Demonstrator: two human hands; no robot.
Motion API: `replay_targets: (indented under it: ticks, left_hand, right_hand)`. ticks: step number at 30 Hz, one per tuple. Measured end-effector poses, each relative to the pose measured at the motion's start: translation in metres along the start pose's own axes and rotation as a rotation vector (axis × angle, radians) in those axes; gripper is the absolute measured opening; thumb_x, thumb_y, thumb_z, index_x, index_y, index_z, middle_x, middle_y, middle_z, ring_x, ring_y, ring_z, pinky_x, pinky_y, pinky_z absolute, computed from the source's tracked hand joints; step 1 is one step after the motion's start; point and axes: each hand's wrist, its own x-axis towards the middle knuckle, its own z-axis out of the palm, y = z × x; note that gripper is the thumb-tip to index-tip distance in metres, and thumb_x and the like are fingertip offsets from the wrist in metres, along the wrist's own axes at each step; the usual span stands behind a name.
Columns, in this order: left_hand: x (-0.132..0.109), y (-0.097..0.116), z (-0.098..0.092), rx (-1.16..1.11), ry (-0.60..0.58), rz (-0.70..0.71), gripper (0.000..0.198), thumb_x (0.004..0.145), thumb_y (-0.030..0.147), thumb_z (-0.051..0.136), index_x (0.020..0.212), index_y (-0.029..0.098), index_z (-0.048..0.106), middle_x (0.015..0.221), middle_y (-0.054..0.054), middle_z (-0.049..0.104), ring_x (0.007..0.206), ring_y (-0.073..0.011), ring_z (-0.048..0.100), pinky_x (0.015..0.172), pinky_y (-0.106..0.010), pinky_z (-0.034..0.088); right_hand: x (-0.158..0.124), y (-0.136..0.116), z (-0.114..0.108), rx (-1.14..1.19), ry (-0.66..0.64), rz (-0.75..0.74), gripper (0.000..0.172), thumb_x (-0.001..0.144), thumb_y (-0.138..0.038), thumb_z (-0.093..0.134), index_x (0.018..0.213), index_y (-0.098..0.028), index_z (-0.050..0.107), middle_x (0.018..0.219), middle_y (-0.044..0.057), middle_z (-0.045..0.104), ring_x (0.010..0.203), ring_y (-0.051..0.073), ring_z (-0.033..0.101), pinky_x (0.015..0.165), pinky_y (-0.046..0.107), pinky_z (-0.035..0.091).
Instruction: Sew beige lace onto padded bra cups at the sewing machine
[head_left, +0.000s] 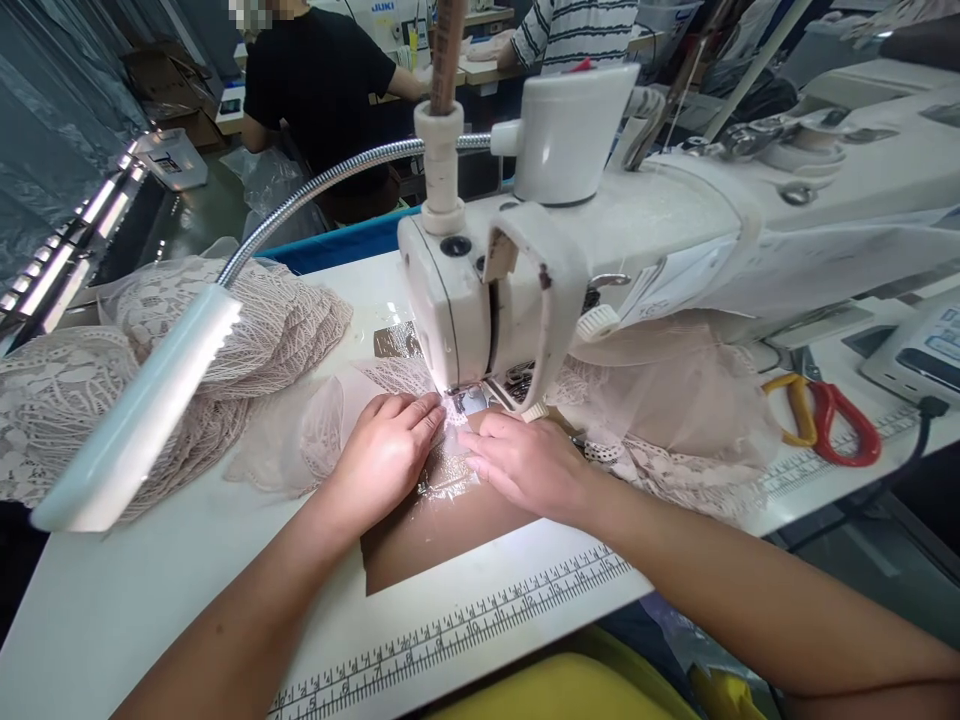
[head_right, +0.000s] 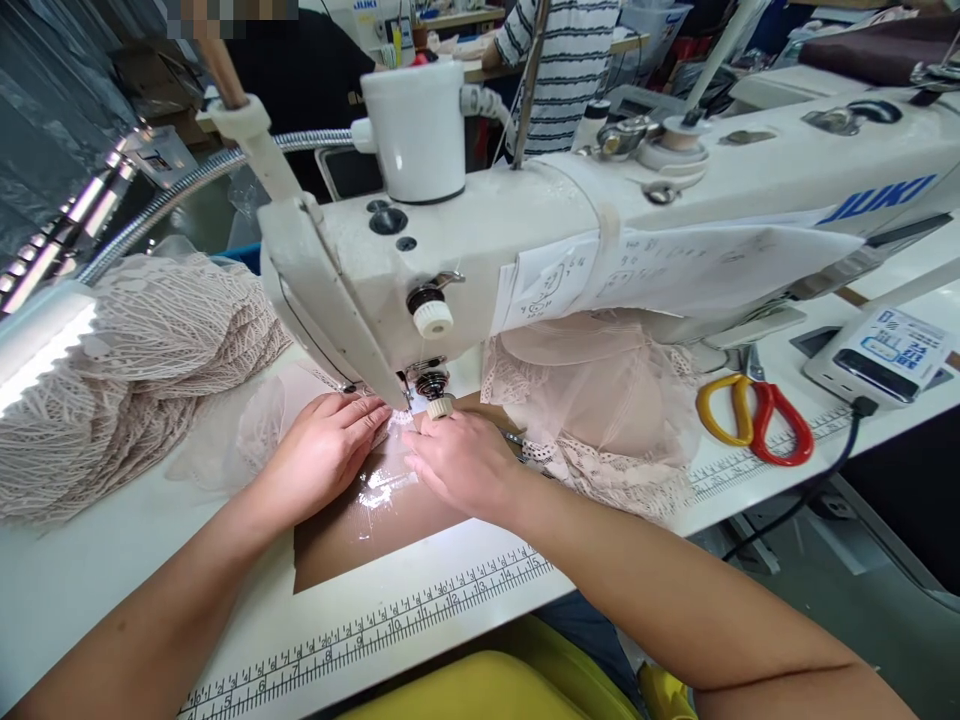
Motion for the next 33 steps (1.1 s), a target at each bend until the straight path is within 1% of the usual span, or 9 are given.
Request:
replay_targets:
  ticks: [5, 10, 14, 17, 20, 23, 26, 29, 33]
  left_hand:
    - [0.001, -0.002, 0.003, -0.016, 0.029, -0.078, 0.031, 0.094, 0.020, 0.042, 0.115, 0.013, 0.064, 0.117, -0.013, 0.066, 0.095, -0.0274, 0.057, 0.081, -0.043, 0.048]
    - [-0.003, -0.006, 0.009, -0.082, 0.086, -0.119, 0.033, 0.094, 0.023, 0.041, 0.118, 0.013, 0.062, 0.119, -0.014, 0.064, 0.103, -0.0272, 0.056, 0.090, -0.044, 0.046]
    - [-0.007, -0.009, 0.012, -0.131, 0.132, -0.144, 0.035, 0.092, 0.034, 0.046, 0.119, 0.017, 0.062, 0.123, -0.013, 0.062, 0.109, -0.0286, 0.055, 0.095, -0.047, 0.044]
    - [-0.009, -0.011, 0.013, -0.123, 0.153, -0.163, 0.036, 0.091, 0.038, 0.048, 0.117, 0.018, 0.063, 0.124, -0.013, 0.062, 0.109, -0.0291, 0.056, 0.095, -0.047, 0.045]
    - [-0.011, -0.015, 0.014, -0.117, 0.173, -0.199, 0.036, 0.090, 0.036, 0.047, 0.114, 0.016, 0.065, 0.123, -0.013, 0.062, 0.108, -0.0296, 0.056, 0.094, -0.047, 0.045]
    - [-0.013, -0.022, 0.013, -0.184, 0.182, -0.272, 0.034, 0.088, 0.032, 0.048, 0.111, 0.014, 0.067, 0.122, -0.014, 0.063, 0.108, -0.0314, 0.056, 0.094, -0.049, 0.045]
    - [-0.015, -0.024, 0.004, -0.248, 0.187, -0.326, 0.029, 0.086, 0.025, 0.047, 0.099, 0.014, 0.070, 0.116, -0.014, 0.067, 0.106, -0.0307, 0.059, 0.093, -0.049, 0.048]
    - [-0.025, -0.010, -0.015, -0.380, 0.090, -0.244, 0.024, 0.086, 0.019, 0.046, 0.089, 0.018, 0.070, 0.108, -0.009, 0.070, 0.102, -0.0243, 0.063, 0.089, -0.040, 0.053]
    - [-0.046, 0.034, -0.045, -0.693, -0.143, 0.032, 0.024, 0.086, 0.015, 0.051, 0.101, 0.022, 0.069, 0.114, -0.007, 0.068, 0.110, -0.0205, 0.061, 0.095, -0.036, 0.051]
  right_hand:
    - [0.004, -0.003, -0.002, -0.014, -0.007, 0.021, 0.026, 0.088, -0.031, 0.060, 0.110, -0.020, 0.067, 0.085, 0.003, 0.064, 0.072, 0.015, 0.054, 0.059, 0.026, 0.034]
    - [0.003, -0.002, -0.001, -0.031, -0.015, 0.005, 0.030, 0.088, -0.029, 0.060, 0.116, -0.019, 0.064, 0.092, 0.005, 0.065, 0.078, 0.018, 0.057, 0.066, 0.029, 0.039]
    - [-0.004, -0.007, -0.006, -0.087, -0.027, -0.033, 0.034, 0.090, -0.030, 0.057, 0.121, -0.017, 0.060, 0.093, 0.007, 0.063, 0.084, 0.020, 0.056, 0.071, 0.031, 0.040]
    - [-0.018, -0.011, -0.021, -0.121, -0.098, -0.071, 0.026, 0.093, -0.028, 0.050, 0.112, -0.016, 0.063, 0.090, 0.007, 0.063, 0.083, 0.021, 0.056, 0.071, 0.031, 0.040]
    - [-0.036, -0.008, -0.038, -0.171, -0.178, 0.011, 0.017, 0.092, -0.023, 0.050, 0.094, -0.016, 0.066, 0.088, 0.007, 0.063, 0.080, 0.020, 0.058, 0.068, 0.031, 0.039]
    - [-0.051, 0.004, -0.045, -0.295, -0.171, 0.162, 0.011, 0.089, -0.015, 0.055, 0.089, -0.013, 0.065, 0.086, 0.010, 0.064, 0.079, 0.022, 0.059, 0.064, 0.030, 0.038]
    - [-0.059, 0.016, -0.040, -0.377, -0.138, 0.178, 0.013, 0.085, -0.005, 0.055, 0.089, -0.012, 0.065, 0.085, 0.011, 0.063, 0.077, 0.022, 0.059, 0.061, 0.030, 0.036]
    - [-0.062, 0.022, -0.031, -0.400, -0.073, 0.103, 0.018, 0.083, -0.001, 0.053, 0.092, -0.012, 0.064, 0.083, 0.010, 0.063, 0.075, 0.022, 0.058, 0.061, 0.030, 0.036]
    - [-0.063, 0.023, -0.025, -0.337, 0.039, 0.056, 0.020, 0.091, -0.010, 0.048, 0.081, -0.014, 0.065, 0.075, 0.007, 0.063, 0.071, 0.020, 0.057, 0.061, 0.030, 0.036]
